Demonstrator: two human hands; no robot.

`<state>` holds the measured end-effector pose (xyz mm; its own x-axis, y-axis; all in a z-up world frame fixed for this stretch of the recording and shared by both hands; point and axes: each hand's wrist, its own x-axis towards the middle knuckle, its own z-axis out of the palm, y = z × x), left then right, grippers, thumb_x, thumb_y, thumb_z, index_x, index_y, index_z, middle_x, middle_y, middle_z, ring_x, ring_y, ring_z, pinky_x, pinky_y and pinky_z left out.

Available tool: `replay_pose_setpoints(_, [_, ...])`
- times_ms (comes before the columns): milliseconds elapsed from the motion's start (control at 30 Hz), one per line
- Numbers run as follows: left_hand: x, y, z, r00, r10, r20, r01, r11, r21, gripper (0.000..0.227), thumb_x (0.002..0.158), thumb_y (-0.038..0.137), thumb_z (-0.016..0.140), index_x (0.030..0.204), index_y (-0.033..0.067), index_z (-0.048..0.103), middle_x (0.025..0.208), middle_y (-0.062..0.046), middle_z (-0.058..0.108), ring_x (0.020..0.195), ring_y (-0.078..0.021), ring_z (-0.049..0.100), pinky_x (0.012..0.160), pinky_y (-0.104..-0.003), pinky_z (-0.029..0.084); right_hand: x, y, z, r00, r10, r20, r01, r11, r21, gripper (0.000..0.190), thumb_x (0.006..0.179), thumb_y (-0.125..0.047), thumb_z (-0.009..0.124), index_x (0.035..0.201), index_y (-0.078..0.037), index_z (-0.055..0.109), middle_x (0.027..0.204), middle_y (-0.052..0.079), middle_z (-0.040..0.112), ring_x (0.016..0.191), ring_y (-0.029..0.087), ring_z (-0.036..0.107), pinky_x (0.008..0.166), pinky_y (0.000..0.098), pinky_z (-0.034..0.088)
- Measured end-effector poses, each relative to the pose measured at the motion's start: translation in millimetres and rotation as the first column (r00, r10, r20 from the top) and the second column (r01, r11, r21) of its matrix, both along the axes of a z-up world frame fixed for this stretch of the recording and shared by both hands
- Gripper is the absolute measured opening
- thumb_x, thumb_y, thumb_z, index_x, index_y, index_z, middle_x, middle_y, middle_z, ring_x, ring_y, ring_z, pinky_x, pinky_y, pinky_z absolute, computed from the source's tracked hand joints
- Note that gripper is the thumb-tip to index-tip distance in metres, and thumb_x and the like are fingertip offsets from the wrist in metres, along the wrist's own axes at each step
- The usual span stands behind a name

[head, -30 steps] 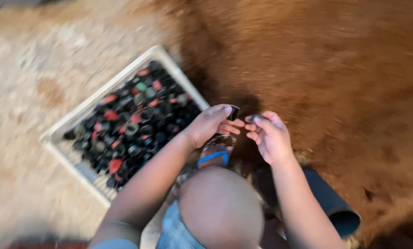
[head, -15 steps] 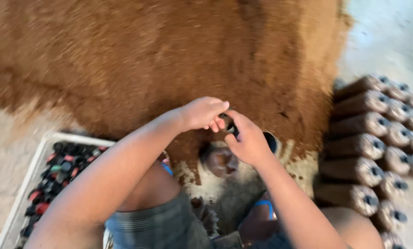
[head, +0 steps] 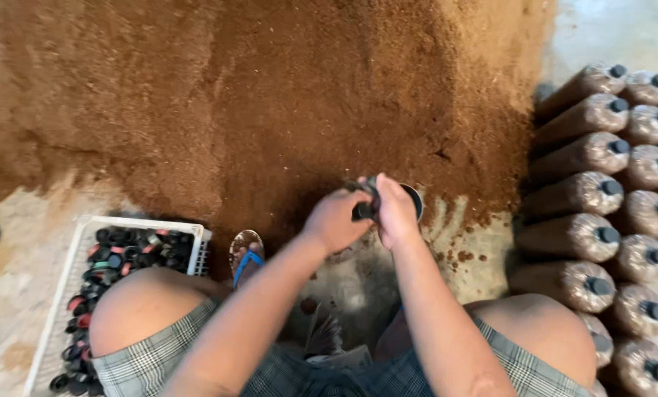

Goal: The person uses a cylindrical mold to scoop brown granular material from a large pile. They then remove the mold and use their hands to pack the material into a clear plastic bottle. Finally, they select a black cap from a nearby crate and screw it onto the bottle to seal it.

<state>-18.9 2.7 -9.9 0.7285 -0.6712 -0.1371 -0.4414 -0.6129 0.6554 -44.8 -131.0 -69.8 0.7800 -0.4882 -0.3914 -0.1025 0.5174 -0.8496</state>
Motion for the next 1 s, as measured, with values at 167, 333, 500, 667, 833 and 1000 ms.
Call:
replay_pose_setpoints(167, [-9,12,-31,0.982,0.171,-0.083,-0.172,0.985,-0.005,0.056,0.086,0.033,0.070,0.136,0.0088,0.062,0.121,-0.015,0.066,0.116,-0.0322,0.065,0.100,-0.041,0.055,-1,29,12,0.983,0.161,-0.082,-0.164,0.986,-0.023,0.028,0.102,-0.027,0.064,0.119,-0.006,0.071,0.112,0.017,0.076,0.099,0.027,0.075,0.084,0.0381,0.063])
replay_pose_setpoints(333, [-18,19,-17,0.984,0.171,0.047,-0.175,0.981,0.089,0.050,0.090,0.027,0.065,0.135,0.0072,0.060,0.126,-0.019,0.065,0.121,-0.0362,0.062,0.105,-0.045,0.052,3,46,18,0.972,0.223,-0.078,-0.224,0.974,-0.009,0.031,0.099,-0.035,0.070,0.116,-0.010,0.077,0.118,0.018,0.075,0.108,0.026,0.072,0.097,0.0412,0.058])
replay_pose_setpoints(500, [-20,26,-26,0.967,0.029,0.253,-0.057,0.993,0.105,0.056,0.087,0.032,0.073,0.137,0.0103,0.062,0.131,-0.013,0.064,0.126,-0.0313,0.061,0.109,-0.040,0.049,16,28,-8,0.989,0.148,-0.028,-0.138,0.964,0.226,0.033,0.097,-0.037,0.073,0.105,-0.005,0.071,0.105,0.026,0.076,0.086,0.033,0.078,0.076,0.0468,0.065])
replay_pose_setpoints(667, [-18,34,-19,0.968,0.022,0.251,-0.034,0.998,0.045,0.054,0.084,0.034,0.075,0.132,0.0111,0.066,0.126,-0.011,0.065,0.123,-0.0318,0.061,0.107,-0.041,0.050,11,24,-16,0.994,0.095,-0.047,-0.073,0.933,0.353,0.036,0.098,-0.044,0.069,0.109,-0.010,0.063,0.111,0.025,0.075,0.088,0.037,0.078,0.073,0.0512,0.065])
replay_pose_setpoints(833, [-21,33,-13,0.943,-0.076,0.324,0.049,0.995,0.092,0.052,0.085,0.038,0.075,0.130,0.0130,0.069,0.120,-0.010,0.064,0.120,-0.0306,0.060,0.104,-0.041,0.051,2,22,-8,0.994,0.064,-0.094,-0.016,0.894,0.448,0.035,0.102,-0.047,0.061,0.105,-0.012,0.063,0.117,0.021,0.075,0.098,0.034,0.077,0.081,0.0510,0.063])
replay_pose_setpoints(1000, [-21,27,-40,0.826,-0.073,0.560,0.102,0.995,-0.021,0.053,0.078,0.040,0.079,0.123,0.0149,0.069,0.110,-0.004,0.059,0.106,-0.0271,0.060,0.089,-0.041,0.052,-5,21,-2,0.990,0.023,-0.138,0.033,0.919,0.392,0.039,0.101,-0.050,0.059,0.091,-0.012,0.062,0.103,0.024,0.077,0.080,0.030,0.077,0.071,0.0428,0.065])
